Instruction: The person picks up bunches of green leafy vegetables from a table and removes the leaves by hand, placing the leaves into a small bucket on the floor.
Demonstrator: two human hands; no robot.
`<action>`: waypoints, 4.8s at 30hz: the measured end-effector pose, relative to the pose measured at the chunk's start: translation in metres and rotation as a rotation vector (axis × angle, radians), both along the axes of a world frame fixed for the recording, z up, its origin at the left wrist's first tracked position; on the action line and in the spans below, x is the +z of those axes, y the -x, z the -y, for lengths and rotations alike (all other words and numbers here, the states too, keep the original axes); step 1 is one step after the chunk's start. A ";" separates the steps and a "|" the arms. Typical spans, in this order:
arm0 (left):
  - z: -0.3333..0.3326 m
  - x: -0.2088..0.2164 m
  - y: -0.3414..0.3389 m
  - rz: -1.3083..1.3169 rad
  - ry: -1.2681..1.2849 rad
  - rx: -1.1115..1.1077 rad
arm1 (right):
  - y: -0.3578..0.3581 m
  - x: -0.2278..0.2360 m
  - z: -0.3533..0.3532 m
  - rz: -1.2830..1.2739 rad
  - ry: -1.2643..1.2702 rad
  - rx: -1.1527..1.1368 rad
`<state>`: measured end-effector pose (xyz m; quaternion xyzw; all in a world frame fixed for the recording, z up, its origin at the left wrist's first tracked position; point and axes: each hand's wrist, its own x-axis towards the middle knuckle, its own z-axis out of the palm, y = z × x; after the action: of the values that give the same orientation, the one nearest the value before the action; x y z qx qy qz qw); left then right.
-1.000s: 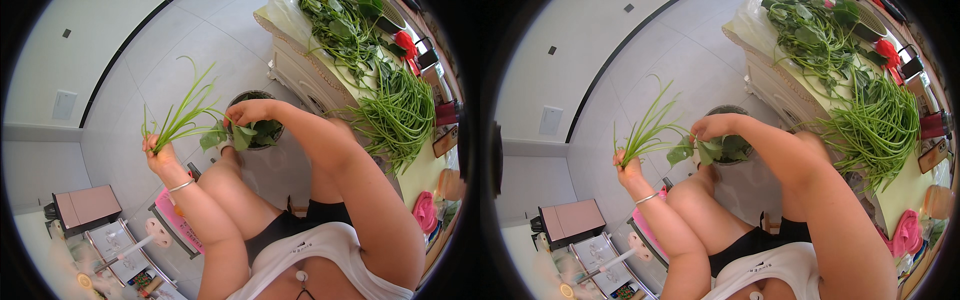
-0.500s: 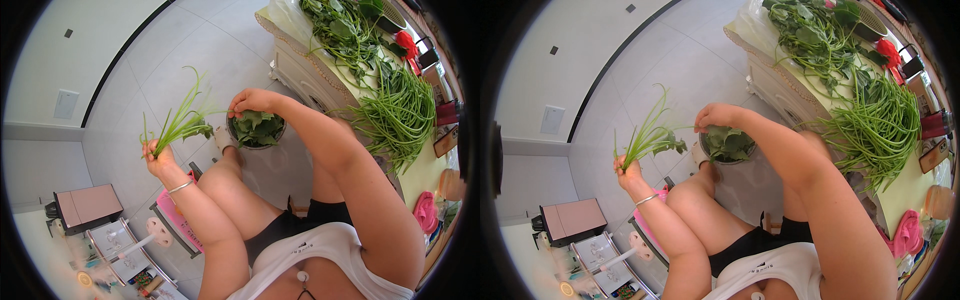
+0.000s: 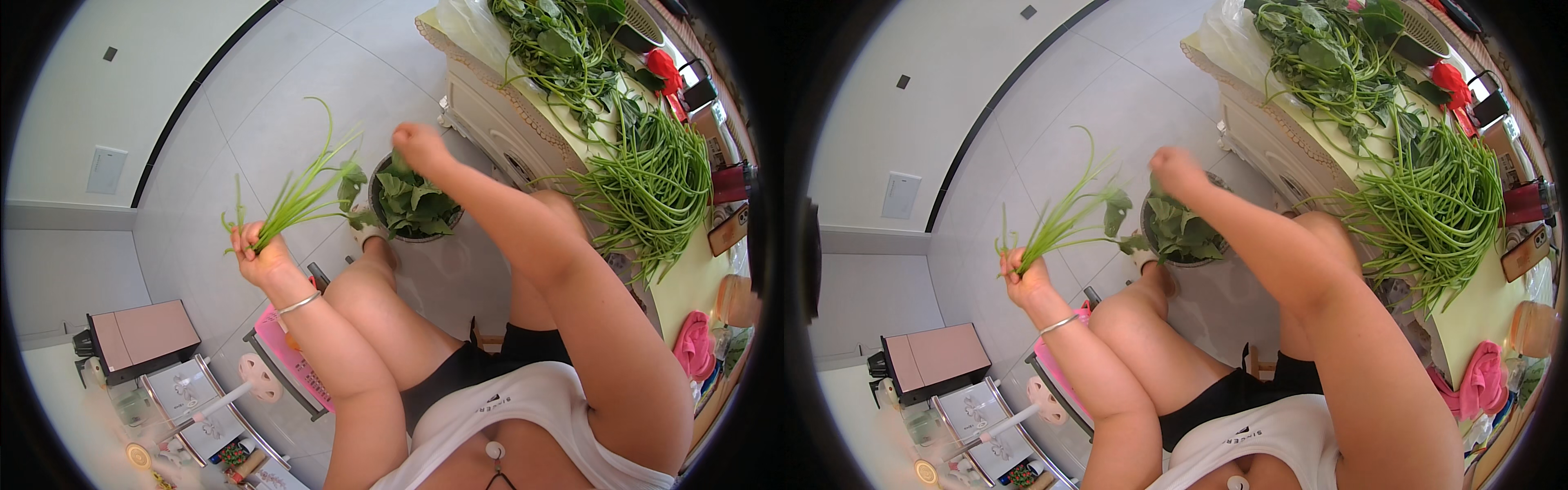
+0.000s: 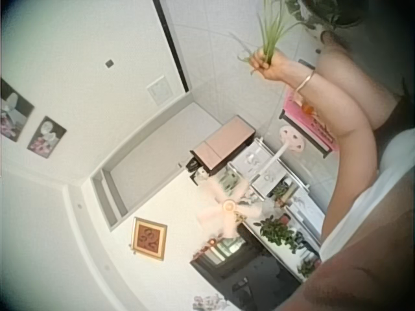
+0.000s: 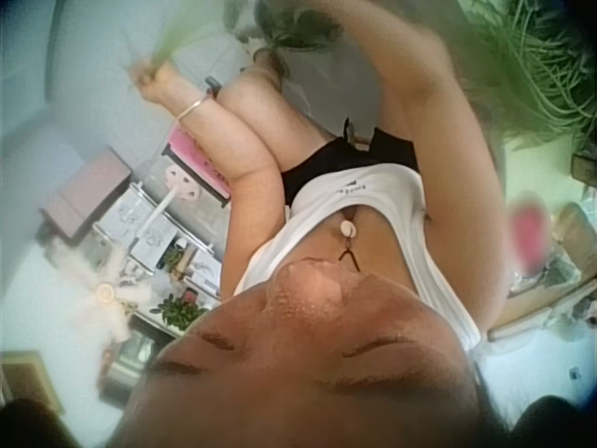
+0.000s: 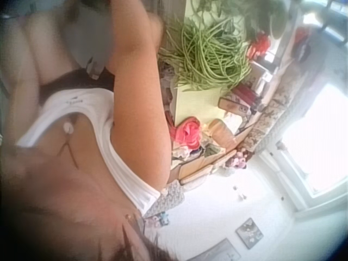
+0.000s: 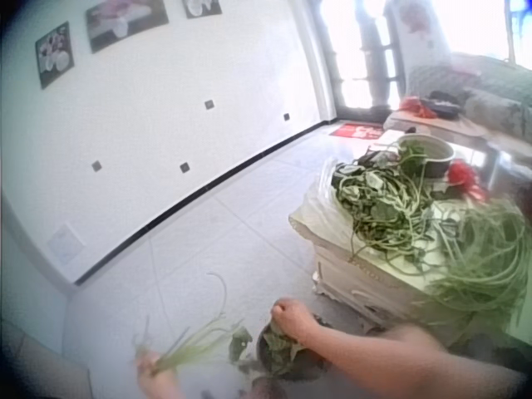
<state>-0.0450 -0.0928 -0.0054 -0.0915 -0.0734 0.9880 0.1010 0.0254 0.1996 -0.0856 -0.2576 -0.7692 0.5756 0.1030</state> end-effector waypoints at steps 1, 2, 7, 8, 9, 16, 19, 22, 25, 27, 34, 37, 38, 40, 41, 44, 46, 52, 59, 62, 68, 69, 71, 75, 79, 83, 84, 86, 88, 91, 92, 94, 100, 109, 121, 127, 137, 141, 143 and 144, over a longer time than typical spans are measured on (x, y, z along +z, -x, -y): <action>0.001 0.004 0.000 -0.018 -0.027 0.026 | 0.005 -0.005 -0.012 0.056 0.318 -0.236; 0.001 0.006 0.000 -0.035 -0.054 0.052 | 0.008 -0.015 -0.032 0.002 0.429 -0.264; 0.000 0.003 -0.002 -0.043 -0.126 -0.060 | 0.004 -0.006 -0.031 -0.084 0.301 0.054; -0.004 0.005 -0.002 -0.039 -0.133 -0.091 | 0.001 -0.005 -0.023 -0.066 0.292 0.242; -0.004 0.005 -0.003 -0.036 -0.129 -0.088 | -0.005 0.009 -0.007 -0.005 0.208 0.326; -0.026 0.006 -0.005 0.039 -0.189 -0.194 | -0.006 0.014 0.017 -0.160 0.223 0.482; -0.023 0.002 -0.002 0.029 -0.169 -0.155 | -0.004 0.012 0.009 -0.164 0.061 0.373; -0.021 -0.004 -0.002 0.006 -0.126 -0.114 | -0.006 0.015 0.013 -0.225 -0.129 0.212; -0.030 -0.003 -0.005 0.003 -0.094 -0.134 | -0.004 0.014 0.015 -0.190 0.019 0.037; -0.037 -0.003 -0.007 0.006 -0.086 -0.163 | -0.002 0.011 0.016 -0.124 0.205 -0.018; -0.051 -0.008 -0.009 -0.011 -0.019 -0.210 | 0.010 -0.007 0.019 -0.114 0.644 -0.289; -0.053 -0.008 -0.007 -0.037 -0.002 -0.202 | 0.017 -0.009 0.009 -0.096 0.862 -0.330; -0.055 -0.008 -0.006 -0.049 0.013 -0.196 | 0.019 -0.011 0.006 -0.091 1.158 -0.403; -0.052 -0.010 -0.005 -0.077 0.012 -0.182 | 0.016 0.000 0.007 -0.100 1.205 -0.402; -0.049 -0.010 -0.005 -0.105 0.011 -0.171 | 0.015 0.005 0.007 -0.111 1.251 -0.404; -0.051 -0.001 -0.008 -0.003 0.096 -0.082 | 0.010 0.003 -0.001 -0.185 0.264 -0.300; -0.033 0.005 -0.003 -0.063 0.100 -0.002 | 0.005 -0.008 -0.021 -0.137 -0.290 -0.266; -0.014 0.004 -0.003 -0.158 0.085 0.044 | -0.003 -0.031 -0.066 0.029 -0.101 0.033; -0.038 0.008 -0.008 -0.038 -0.057 -0.046 | -0.013 -0.049 0.025 0.042 -0.457 0.618; -0.036 0.002 -0.006 -0.065 -0.102 -0.041 | -0.015 -0.035 0.066 -0.154 -0.075 0.642; -0.015 0.004 0.001 0.010 -0.107 0.024 | -0.009 -0.029 0.042 -0.025 0.427 0.742; -0.006 0.004 0.003 0.032 -0.079 0.083 | -0.008 -0.027 0.035 0.026 0.585 0.741; 0.008 0.000 0.006 0.037 -0.013 0.134 | -0.007 -0.022 0.026 -0.027 0.570 0.718; 0.015 -0.004 0.004 -0.012 0.039 0.129 | -0.010 0.003 0.026 -0.044 0.146 0.707; 0.007 -0.001 -0.001 -0.070 0.118 0.114 | -0.008 0.014 0.035 -0.143 -0.405 0.430; -0.001 0.002 -0.006 -0.043 0.195 0.155 | -0.001 0.009 0.035 -0.122 -0.038 0.087; 0.006 -0.005 -0.001 -0.155 0.150 0.173 | 0.003 0.002 0.027 -0.016 0.150 -0.043; 0.011 0.000 -0.001 -0.217 0.142 0.254 | 0.011 -0.005 -0.014 0.123 0.508 -0.256; 0.008 0.012 -0.009 -0.183 0.243 0.267 | 0.011 -0.008 -0.039 0.004 0.585 -0.216; -0.002 0.015 -0.016 -0.172 0.402 0.217 | 0.007 -0.025 -0.047 -0.036 0.601 -0.099; -0.011 0.019 -0.019 -0.157 0.540 0.189 | 0.004 -0.036 -0.045 0.036 0.544 -0.033; -0.022 0.018 -0.018 -0.239 0.713 0.090 | -0.007 -0.069 -0.033 0.074 0.051 0.171; -0.046 0.014 -0.027 -0.326 0.954 0.048 | -0.040 -0.104 0.024 0.547 -0.697 0.903; -0.073 0.025 -0.040 -0.501 1.233 0.076 | -0.006 -0.005 0.021 0.016 -0.258 0.223; -0.120 0.019 -0.074 -0.790 1.752 -0.036 | -0.039 0.113 0.032 -0.606 0.360 0.119; -0.124 0.018 -0.082 -0.994 1.750 -0.273 | -0.045 0.133 -0.028 -0.576 0.475 0.327; -0.137 0.023 -0.090 -1.141 1.789 -0.447 | -0.056 0.129 -0.042 -0.455 -0.101 0.148; -0.136 0.015 -0.089 -1.040 1.714 -0.461 | -0.055 0.128 -0.043 -0.386 -0.228 0.101; -0.131 0.011 -0.086 -0.996 1.610 -0.445 | -0.052 0.124 -0.044 -0.348 -0.250 0.116; -0.129 0.011 -0.084 -0.994 1.609 -0.447 | -0.052 0.125 -0.046 -0.337 -0.327 0.154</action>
<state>0.0386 0.0364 0.0054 0.2827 0.6943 0.6266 0.2131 0.0772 0.2456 0.0392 -0.0786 -0.8415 0.4844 0.2261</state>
